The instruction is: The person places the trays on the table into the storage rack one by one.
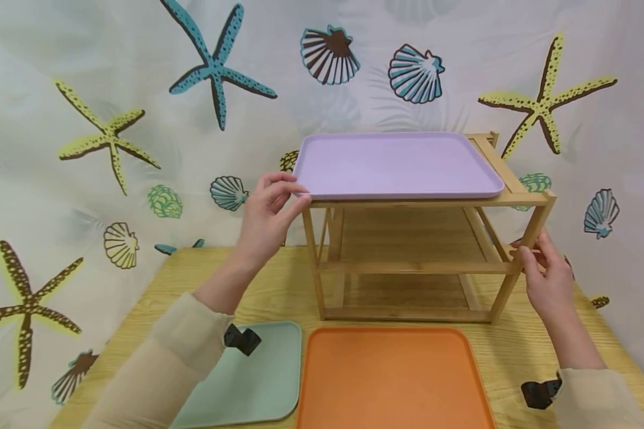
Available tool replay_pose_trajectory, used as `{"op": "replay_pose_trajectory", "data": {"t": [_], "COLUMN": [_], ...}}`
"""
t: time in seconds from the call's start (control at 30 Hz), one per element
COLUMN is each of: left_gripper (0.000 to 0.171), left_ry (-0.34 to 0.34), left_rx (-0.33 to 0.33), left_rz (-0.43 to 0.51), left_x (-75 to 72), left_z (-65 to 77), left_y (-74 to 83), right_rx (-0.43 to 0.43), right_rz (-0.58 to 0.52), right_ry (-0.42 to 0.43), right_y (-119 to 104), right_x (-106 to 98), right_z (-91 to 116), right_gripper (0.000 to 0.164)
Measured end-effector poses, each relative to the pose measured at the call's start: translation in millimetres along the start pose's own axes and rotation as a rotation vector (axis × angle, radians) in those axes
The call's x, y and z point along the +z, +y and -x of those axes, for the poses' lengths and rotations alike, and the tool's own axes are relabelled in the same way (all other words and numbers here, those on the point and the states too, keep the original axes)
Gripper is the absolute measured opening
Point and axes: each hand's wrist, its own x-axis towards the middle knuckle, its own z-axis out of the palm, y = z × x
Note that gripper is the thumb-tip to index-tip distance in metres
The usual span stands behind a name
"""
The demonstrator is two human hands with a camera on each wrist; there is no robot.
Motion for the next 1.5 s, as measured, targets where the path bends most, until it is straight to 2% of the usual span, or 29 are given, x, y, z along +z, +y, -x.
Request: {"op": "replay_pose_trajectory", "data": {"t": [0.17,0.27,0.43,0.57,0.67,0.8,1.07,1.3,1.4,1.5], "left_gripper": [0.011,0.011,0.01,0.01,0.012,0.013,0.013,0.013,0.021,0.034], "left_ry": [0.045,0.051,0.033,0.021,-0.001,-0.018,-0.054,-0.086,-0.08,-0.038], "left_rx": [0.023,0.042,0.065,0.046,0.021,0.013,0.008,0.03,0.062,0.086], "left_rz": [0.084,0.097,0.048,-0.002,-0.006,0.013,-0.012,-0.028,-0.052,-0.055], "left_x": [6.3,12.3,26.1,34.6,38.0,39.4,37.7,35.4,33.5,29.3], "left_z": [-0.4,-0.4,-1.6,-5.7,-8.8,-11.4,-12.0,-13.2,-9.9,0.1], "left_y": [-5.2,-5.9,-5.6,-8.8,-10.6,-9.7,-10.3,-12.2,-14.7,-17.4], "right_rx": [0.007,0.01,0.009,0.005,0.003,-0.005,-0.01,-0.04,-0.046,-0.039], "right_rz": [-0.012,-0.019,-0.024,-0.014,-0.014,-0.012,-0.012,-0.022,-0.02,-0.019], "right_ry": [-0.008,-0.011,-0.006,0.0,0.001,0.009,0.016,0.025,0.027,0.031], "right_y": [1.7,2.0,2.0,1.3,0.7,-0.1,-0.7,-1.5,-1.7,-0.6], "right_x": [-0.5,-1.2,-1.4,-0.5,-0.4,-0.6,0.8,1.4,1.0,0.2], "right_z": [0.0,0.1,-0.1,-0.6,-0.8,-1.1,0.3,1.6,1.3,1.5], "right_gripper": [0.047,0.047,0.047,0.045,0.045,0.045,0.044,0.047,0.047,0.046]}}
